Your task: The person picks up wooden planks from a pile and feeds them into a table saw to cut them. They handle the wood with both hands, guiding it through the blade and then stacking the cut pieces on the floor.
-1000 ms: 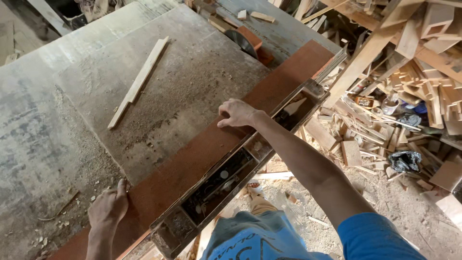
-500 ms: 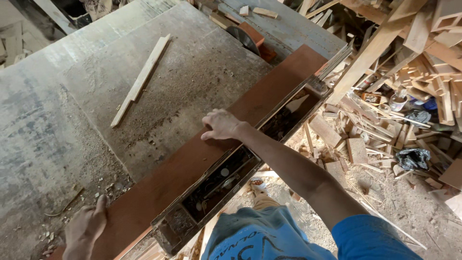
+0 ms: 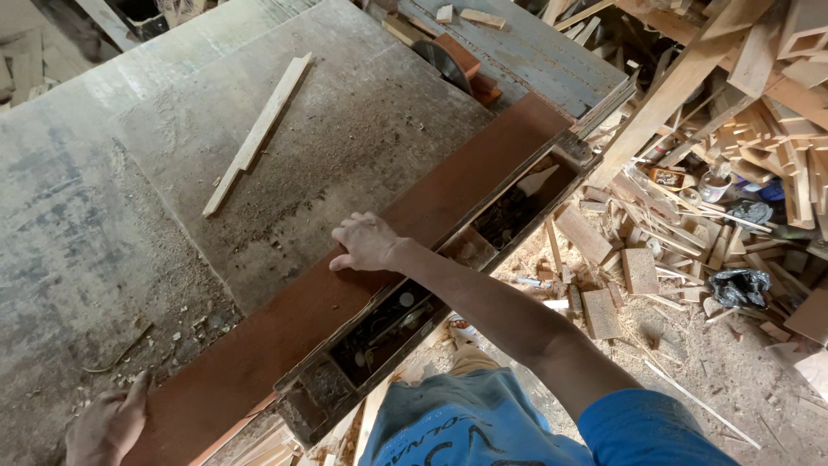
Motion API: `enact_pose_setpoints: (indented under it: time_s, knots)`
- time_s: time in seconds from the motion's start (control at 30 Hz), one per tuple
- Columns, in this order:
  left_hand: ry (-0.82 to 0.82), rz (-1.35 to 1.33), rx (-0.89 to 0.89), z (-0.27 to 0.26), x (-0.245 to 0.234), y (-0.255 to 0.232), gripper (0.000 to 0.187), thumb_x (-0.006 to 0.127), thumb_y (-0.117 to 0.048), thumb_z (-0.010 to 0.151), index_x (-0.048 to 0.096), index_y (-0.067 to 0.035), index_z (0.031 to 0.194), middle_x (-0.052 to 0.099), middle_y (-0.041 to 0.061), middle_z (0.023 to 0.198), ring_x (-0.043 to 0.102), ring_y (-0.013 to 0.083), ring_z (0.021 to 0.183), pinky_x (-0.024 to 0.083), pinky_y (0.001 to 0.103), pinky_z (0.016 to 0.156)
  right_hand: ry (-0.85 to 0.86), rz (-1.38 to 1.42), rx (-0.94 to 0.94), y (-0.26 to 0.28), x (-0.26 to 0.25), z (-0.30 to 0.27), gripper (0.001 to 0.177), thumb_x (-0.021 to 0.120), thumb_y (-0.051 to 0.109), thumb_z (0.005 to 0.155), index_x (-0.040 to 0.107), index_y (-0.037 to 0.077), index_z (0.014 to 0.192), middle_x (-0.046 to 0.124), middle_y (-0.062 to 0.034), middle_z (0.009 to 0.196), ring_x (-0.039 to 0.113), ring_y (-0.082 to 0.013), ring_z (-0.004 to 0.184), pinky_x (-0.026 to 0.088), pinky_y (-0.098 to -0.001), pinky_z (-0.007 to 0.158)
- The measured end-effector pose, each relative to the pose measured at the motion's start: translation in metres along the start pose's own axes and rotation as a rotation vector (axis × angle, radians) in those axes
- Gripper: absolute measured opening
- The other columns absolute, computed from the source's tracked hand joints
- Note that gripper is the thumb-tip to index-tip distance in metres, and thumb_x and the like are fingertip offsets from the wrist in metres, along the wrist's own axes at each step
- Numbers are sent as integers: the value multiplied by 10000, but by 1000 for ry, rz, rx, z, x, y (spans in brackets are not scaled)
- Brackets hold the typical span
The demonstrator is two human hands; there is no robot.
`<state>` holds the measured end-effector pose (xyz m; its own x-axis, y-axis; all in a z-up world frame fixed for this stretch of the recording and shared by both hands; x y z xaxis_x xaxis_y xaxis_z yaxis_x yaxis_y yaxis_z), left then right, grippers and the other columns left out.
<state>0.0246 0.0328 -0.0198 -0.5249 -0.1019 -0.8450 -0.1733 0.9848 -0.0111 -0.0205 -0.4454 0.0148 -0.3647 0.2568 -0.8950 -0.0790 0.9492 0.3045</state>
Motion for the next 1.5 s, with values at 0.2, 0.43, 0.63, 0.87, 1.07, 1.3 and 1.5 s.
enact_pose_setpoints:
  time_s: [0.2,0.43,0.63,0.87,1.07,1.3,1.5]
  knots:
    - [0,54,-39,5,-1,1,837,299,-739,1008,903,-167,1099,663,101,1450,581,362,1359,413,500,1101,-16,-6,19,1,2,-1,496,600,632,919,602,139,975,635,-72,1047,570,-254,1044,432,-426,955]
    - [19,80,-52,10,-7,-1,765,328,-741,986,852,-207,1144,740,133,1329,642,364,1301,445,469,1088,-83,21,-37,-6,5,2,542,611,663,881,640,141,1026,644,-77,1037,583,-282,1038,436,-437,943]
    - [-22,70,-101,-1,-8,-2,836,334,-778,978,859,-165,1198,712,205,1384,611,400,1329,403,504,1112,0,85,-104,-26,-44,-55,586,551,551,951,563,162,1388,581,-36,1410,489,-246,1312,372,-447,1098]
    - [-617,-29,480,-73,-9,-85,590,652,-585,911,750,-116,1255,680,165,1344,664,357,1144,528,486,918,-173,33,14,-154,-76,-126,813,469,723,889,553,115,1422,547,-78,1470,465,-299,1357,346,-508,1100]
    - [-457,-172,866,-260,7,-361,832,784,-639,744,603,-89,1342,567,204,1364,525,427,1293,373,544,1111,-222,-98,-59,-221,-65,-151,854,312,812,969,592,128,1395,578,-111,1443,520,-290,1365,347,-458,1162]
    - [-285,-18,636,-255,53,-469,1055,502,-883,794,469,-46,1434,427,239,1502,397,437,1413,279,637,1162,-208,-57,-88,-242,-64,-159,788,241,735,1024,588,132,1395,577,-107,1426,521,-286,1353,369,-450,1144]
    - [-315,84,546,-214,70,-478,876,362,-913,843,572,-155,1229,527,142,1329,526,347,1276,439,541,1016,-359,-59,-121,-246,-65,-138,695,379,728,994,698,122,1113,672,-87,1062,662,-268,1059,492,-437,944]
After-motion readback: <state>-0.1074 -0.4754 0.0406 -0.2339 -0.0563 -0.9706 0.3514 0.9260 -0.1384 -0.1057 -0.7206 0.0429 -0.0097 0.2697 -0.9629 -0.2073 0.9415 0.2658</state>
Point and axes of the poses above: each hand's wrist, its own z-axis towards the middle knuckle, its own x-axis out of the palm, y = z × x, the point moved 3 cm from there along z, towards the middle knuckle
